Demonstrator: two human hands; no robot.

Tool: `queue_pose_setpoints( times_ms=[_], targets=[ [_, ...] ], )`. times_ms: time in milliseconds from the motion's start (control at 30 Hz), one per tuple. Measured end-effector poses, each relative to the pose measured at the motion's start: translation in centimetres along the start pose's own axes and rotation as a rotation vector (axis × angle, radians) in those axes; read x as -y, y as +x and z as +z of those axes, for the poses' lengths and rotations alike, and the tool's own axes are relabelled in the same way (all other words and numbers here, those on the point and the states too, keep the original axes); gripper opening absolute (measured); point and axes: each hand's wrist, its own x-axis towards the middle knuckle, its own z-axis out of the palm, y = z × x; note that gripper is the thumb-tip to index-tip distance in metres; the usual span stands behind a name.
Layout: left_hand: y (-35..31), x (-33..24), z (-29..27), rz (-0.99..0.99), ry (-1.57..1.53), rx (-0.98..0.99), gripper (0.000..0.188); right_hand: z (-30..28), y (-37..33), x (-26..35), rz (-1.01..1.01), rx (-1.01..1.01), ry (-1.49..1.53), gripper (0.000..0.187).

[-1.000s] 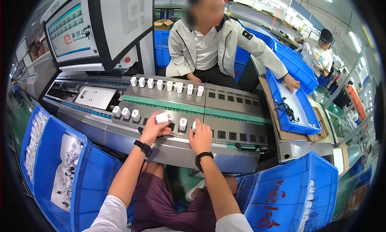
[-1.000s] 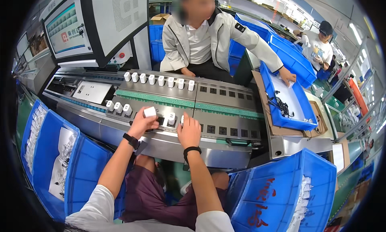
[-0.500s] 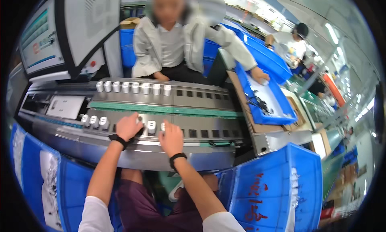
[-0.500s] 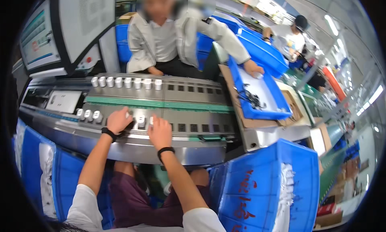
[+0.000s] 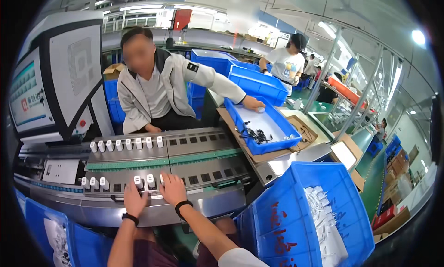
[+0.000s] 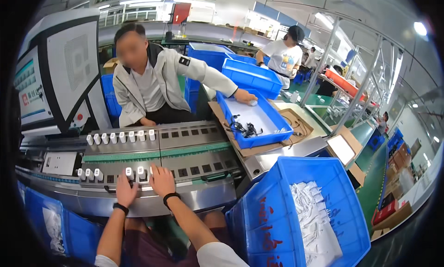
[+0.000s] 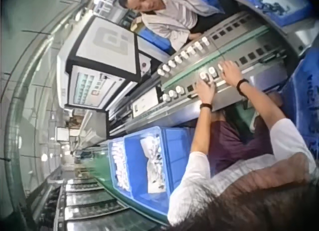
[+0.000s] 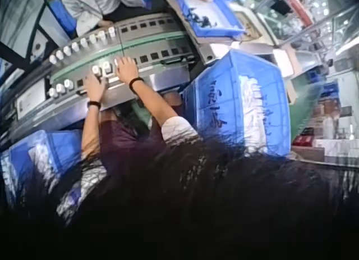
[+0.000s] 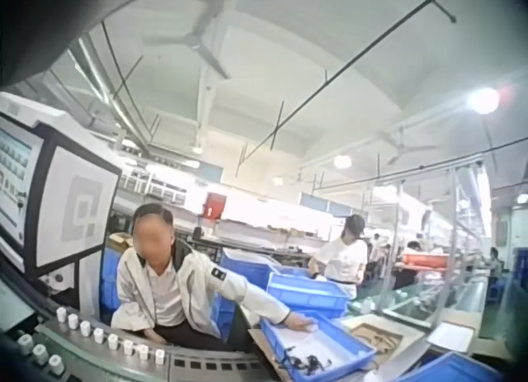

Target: Organizing and placing small electronic components into the slots of an assembly machine feeder.

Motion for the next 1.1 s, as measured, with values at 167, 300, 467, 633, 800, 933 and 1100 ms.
queue_pose_setpoints(
  times_ms=[167, 300, 467, 633, 800, 933, 1100],
  targets=[
    [-3.8, -2.2, 1.1, 0.066, 0.243, -0.197, 0.082, -1.7, 1.3, 0.5, 0.039, 0.237, 0.025, 0.062],
    [-4.0, -0.7, 2.6, 0.075, 0.251, -0.225, 0.072, -8.5, 3.5, -0.3, -0.175, 0.188, 0.042, 0.055],
    [-3.3, -1.3, 1.5, 0.021, 0.097, -0.112, 0.066, -25.0, 7.1, -4.2, -0.369, 0.253, -0.22, 0.053],
    [-3.9, -0.4, 1.6, 0.093, 0.11, -0.244, 0.059, -37.4, 10.4, -11.9, -0.118, 0.041, -0.513, 0.052],
    [-4.0, -0.6, 2.6, 0.125, 0.064, -0.219, 0.056, -44.0, 11.1, -26.3, 0.135, -0.1, -0.783, 0.057],
    [-4.2, -0.7, 2.2, 0.11, 0.106, -0.236, 0.056, -43.5, 10.7, -30.9, 0.514, 0.038, -0.818, 0.066],
    [-3.8, -0.7, 2.5, 0.109, 0.146, -0.23, 0.056, -42.3, 11.2, -31.2, 0.691, 0.341, -0.768, 0.07]
  ],
)
